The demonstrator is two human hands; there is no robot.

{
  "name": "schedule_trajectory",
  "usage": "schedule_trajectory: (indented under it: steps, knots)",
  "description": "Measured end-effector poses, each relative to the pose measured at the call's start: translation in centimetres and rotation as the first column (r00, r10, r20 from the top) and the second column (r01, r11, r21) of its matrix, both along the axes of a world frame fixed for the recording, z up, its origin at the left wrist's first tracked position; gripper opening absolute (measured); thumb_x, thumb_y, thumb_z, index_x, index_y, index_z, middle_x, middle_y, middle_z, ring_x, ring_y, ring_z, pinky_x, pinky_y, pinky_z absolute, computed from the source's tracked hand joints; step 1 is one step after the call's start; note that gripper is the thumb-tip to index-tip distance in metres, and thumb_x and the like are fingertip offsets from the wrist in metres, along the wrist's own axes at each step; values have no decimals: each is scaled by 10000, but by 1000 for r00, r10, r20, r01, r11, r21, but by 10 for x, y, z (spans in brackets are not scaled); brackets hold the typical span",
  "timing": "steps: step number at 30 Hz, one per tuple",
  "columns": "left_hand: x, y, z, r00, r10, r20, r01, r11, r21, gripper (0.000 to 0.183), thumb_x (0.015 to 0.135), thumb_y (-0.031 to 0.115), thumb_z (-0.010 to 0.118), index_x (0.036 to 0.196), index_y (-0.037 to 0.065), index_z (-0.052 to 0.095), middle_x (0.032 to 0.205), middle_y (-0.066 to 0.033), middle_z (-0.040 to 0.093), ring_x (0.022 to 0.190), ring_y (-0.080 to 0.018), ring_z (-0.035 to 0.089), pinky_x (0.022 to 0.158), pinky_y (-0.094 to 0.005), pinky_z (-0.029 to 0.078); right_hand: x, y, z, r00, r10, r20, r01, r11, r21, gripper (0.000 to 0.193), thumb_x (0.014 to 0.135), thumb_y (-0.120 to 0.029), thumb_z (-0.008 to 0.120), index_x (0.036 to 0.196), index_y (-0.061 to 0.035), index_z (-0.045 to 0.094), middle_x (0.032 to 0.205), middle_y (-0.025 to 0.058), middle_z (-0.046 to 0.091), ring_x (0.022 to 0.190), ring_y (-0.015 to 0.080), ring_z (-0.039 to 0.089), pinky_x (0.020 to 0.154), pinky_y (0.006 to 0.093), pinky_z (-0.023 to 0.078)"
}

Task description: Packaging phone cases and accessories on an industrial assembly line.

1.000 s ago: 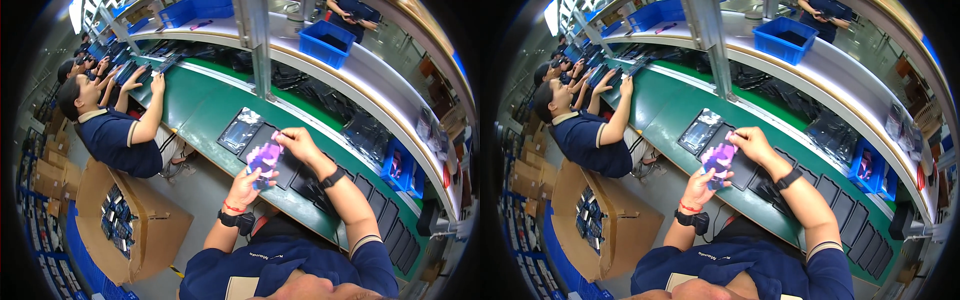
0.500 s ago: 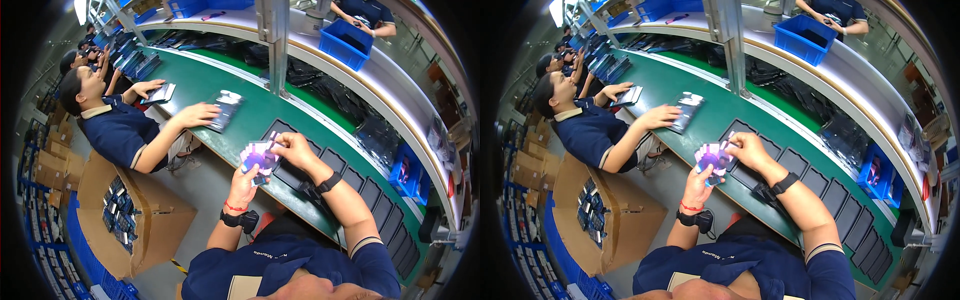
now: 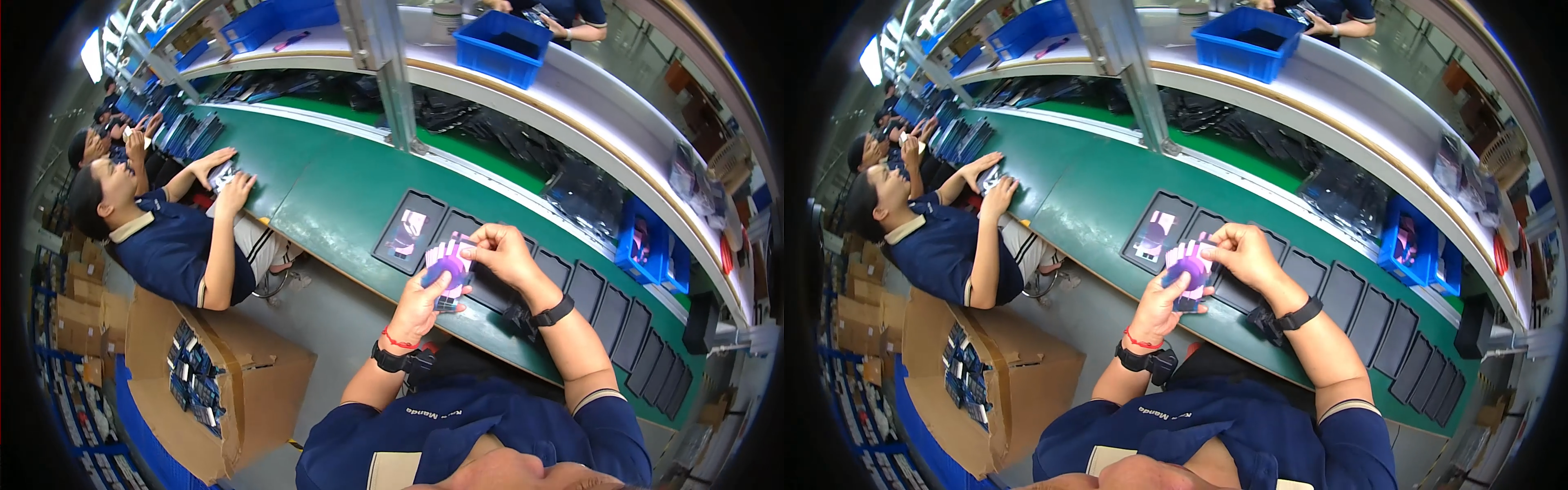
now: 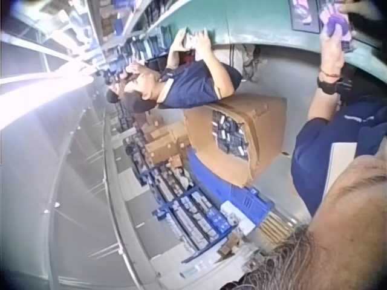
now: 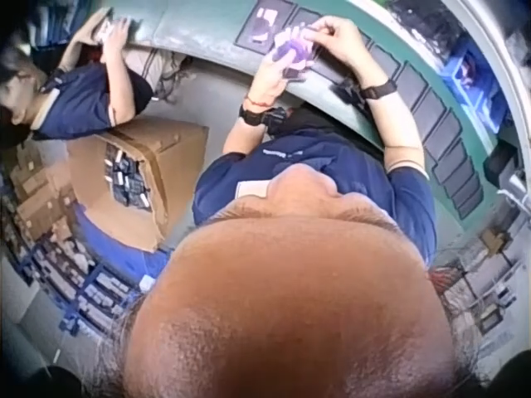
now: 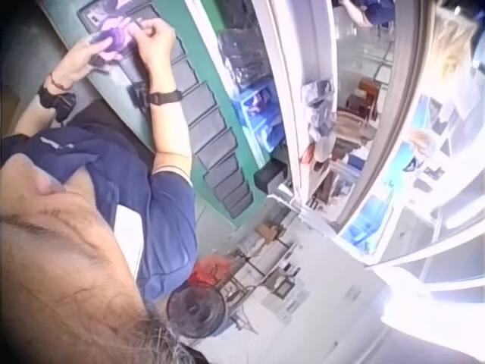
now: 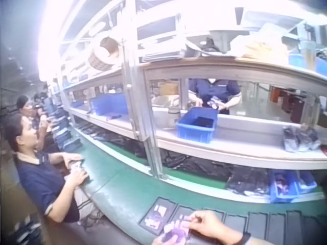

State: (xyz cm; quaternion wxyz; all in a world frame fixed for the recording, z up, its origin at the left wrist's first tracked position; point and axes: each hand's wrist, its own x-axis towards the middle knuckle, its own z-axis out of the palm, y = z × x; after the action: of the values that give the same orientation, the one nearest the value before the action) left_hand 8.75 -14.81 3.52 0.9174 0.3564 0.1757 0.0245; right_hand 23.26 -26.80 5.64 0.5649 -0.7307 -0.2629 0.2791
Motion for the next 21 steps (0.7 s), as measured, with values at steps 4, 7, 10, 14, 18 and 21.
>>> schedule_trajectory:
  steps: [4,7,10,14,18,21]
  knots:
    - [2,-6,-11,999,-14,-32,13,999,-43,251,920,151,507,1132,18,522,1004,-87,606,844,-199,638,617,-337,575,20,-38,-7,992,-110,-62,109,994,-18,93,749,-45,699,811,-7,641,618,-21,590,546,24,474,512,197,386]
    - [2,-9,-11,999,46,-14,-45,996,78,224,936,119,461,1129,19,514,986,-93,604,874,-228,629,644,-343,562,25,-58,-15,988,-148,47,153,978,-145,108,736,-57,708,800,-9,635,605,7,604,527,50,498,514,221,401]
    - [4,-14,-19,984,177,17,-177,968,177,248,923,122,486,1143,9,503,1029,-109,601,895,-245,628,701,-369,566,18,-71,-14,957,-146,252,216,936,-278,160,721,-104,725,800,-6,625,646,53,625,531,94,530,512,259,417]
    - [12,-28,-20,984,169,64,-178,967,184,229,908,77,499,1121,-4,510,978,-110,613,895,-230,628,715,-354,550,0,-75,-2,302,-11,953,499,854,-149,296,714,-205,738,895,-7,612,710,70,621,589,136,558,542,268,440]
    - [26,-62,-18,992,59,116,-82,975,206,190,871,44,552,1058,9,534,946,-107,629,832,-217,641,713,-351,543,-13,-83,0,987,-156,48,156,988,18,254,738,-83,718,949,0,602,672,-5,590,595,40,508,525,210,403]
    - [31,-71,-8,995,21,95,-29,995,92,189,867,16,548,1055,4,533,952,-105,621,838,-214,639,707,-336,540,0,-113,-6,979,-201,-24,201,979,28,195,740,-34,699,913,2,616,635,-8,586,558,36,504,512,205,395]
